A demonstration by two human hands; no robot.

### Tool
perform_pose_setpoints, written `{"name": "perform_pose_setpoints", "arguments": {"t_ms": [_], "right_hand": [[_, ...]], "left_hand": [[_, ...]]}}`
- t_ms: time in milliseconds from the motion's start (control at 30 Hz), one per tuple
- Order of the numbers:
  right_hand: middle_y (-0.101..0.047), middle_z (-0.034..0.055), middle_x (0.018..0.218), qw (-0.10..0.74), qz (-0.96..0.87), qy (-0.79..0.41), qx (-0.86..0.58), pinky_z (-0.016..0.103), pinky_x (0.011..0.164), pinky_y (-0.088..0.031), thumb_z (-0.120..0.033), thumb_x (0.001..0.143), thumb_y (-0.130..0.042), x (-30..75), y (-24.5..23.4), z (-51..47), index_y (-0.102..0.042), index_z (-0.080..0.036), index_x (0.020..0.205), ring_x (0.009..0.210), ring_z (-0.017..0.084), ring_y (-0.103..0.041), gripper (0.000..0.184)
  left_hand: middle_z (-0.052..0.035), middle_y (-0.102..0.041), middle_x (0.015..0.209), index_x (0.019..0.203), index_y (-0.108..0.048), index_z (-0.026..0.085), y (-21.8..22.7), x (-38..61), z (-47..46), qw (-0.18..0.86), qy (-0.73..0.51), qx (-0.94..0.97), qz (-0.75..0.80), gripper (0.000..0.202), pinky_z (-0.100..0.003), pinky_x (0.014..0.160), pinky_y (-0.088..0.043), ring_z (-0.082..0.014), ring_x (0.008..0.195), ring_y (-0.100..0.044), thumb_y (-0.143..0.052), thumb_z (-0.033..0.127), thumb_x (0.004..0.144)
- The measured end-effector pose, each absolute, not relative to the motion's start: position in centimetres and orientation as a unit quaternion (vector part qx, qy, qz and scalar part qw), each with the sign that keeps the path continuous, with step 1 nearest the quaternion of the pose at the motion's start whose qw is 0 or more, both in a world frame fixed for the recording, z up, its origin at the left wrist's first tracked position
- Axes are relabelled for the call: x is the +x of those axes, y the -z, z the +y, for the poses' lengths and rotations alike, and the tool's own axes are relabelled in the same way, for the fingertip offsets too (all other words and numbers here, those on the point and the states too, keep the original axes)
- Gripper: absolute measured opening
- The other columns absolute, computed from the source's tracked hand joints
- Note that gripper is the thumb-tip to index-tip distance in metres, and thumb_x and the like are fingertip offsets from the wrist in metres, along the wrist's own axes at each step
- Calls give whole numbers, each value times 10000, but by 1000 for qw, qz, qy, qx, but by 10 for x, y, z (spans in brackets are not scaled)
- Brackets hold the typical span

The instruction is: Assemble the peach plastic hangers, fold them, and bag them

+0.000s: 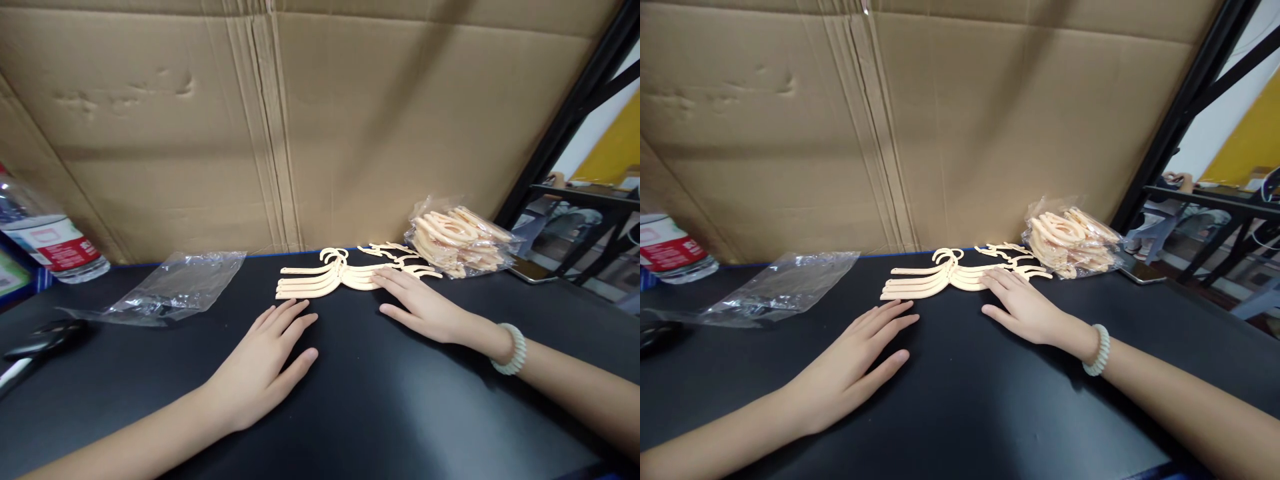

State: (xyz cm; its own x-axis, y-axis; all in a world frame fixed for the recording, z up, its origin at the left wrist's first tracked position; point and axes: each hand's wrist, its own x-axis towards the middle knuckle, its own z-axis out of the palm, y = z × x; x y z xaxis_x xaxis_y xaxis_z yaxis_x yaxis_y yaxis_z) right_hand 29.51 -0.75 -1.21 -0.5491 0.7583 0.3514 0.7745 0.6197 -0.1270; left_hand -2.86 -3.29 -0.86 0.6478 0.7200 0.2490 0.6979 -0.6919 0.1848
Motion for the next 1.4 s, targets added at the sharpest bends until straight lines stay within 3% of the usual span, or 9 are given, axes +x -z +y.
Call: {"name": "perform_pose_setpoints", "arguments": {"t_ms": [167, 300, 500, 767, 933, 1200, 1300, 1400], "right_hand": [[-567, 144, 1330, 233, -859, 38, -454, 443, 1072, -423, -357, 987, -421, 294, 12, 0, -531, -149, 1291, 1251, 252, -517, 384], [-670, 116, 1121, 192, -813, 127, -536, 356, 912, -491, -210, 980, -369, 302, 10, 17, -620, -136, 1131, 1042, 221, -599, 302], [-679, 153, 804, 131, -761, 195, -604, 349, 697, -407, -47, 847, -420, 320, -10, 61, -686, -120, 844, 855, 265, -558, 275], [-652, 158, 700, 141, -729, 198, -640, 431, 796, -321, -73, 812, -513, 320, -12, 102, -685, -134, 655, 859, 283, -494, 241], [-661, 193, 824, 217, -714, 174, -642, 409, 761, -353, -106, 818, -481, 310, -22, 99, -687, -106, 694, 857, 282, -539, 241], [-656, 44, 711, 356, -733, 21, -580, 261, 541, -404, -339, 904, -459, 274, -66, 35, -646, -158, 799, 599, 140, -556, 281], [-597, 3, 625, 424, -729, -199, -499, 244, 502, -372, -368, 838, -581, 248, -66, 5, -639, -160, 718, 543, 112, -499, 247], [-607, 0, 628, 403, -746, -301, -437, 248, 565, -415, -335, 816, -617, 222, -59, -17, -628, -161, 660, 589, 115, -535, 234]], "left_hand": [[-101, -437, 1502, 1387, -481, 246, 7, -29, -34, 36, -128, 909, 394, 442, -589, 1137, -285, -319, 1412, -336, -411, 422, 987], [-103, -452, 1491, 1384, -482, 246, 8, -30, -33, 35, -136, 912, 386, 436, -597, 1130, -290, -325, 1406, -346, -415, 414, 987], [-109, -472, 1475, 1366, -507, 243, 9, -30, -33, 34, -148, 912, 381, 431, -602, 1115, -312, -338, 1390, -370, -429, 418, 980], [-117, -487, 1463, 1354, -522, 239, 9, -30, -34, 35, -167, 912, 374, 422, -611, 1101, -325, -350, 1382, -380, -446, 404, 972], [-128, -493, 1455, 1337, -534, 226, 8, -29, -35, 34, -163, 911, 377, 420, -610, 1098, -330, -350, 1380, -381, -438, 412, 972], [-94, -580, 1362, 1275, -564, 241, -2, -27, -39, 105, -204, 914, 336, 344, -468, 1056, -441, -275, 1264, -527, -490, 330, 951], [-75, -618, 1313, 1276, -543, 255, -7, -25, -39, 186, -237, 885, 354, 355, -440, 1017, -469, -256, 1202, -575, -521, 339, 932], [-67, -677, 1210, 1209, -570, 241, -11, -21, -40, 321, -261, 828, 379, 342, -412, 907, -519, -245, 1060, -648, -578, 341, 882]]}}
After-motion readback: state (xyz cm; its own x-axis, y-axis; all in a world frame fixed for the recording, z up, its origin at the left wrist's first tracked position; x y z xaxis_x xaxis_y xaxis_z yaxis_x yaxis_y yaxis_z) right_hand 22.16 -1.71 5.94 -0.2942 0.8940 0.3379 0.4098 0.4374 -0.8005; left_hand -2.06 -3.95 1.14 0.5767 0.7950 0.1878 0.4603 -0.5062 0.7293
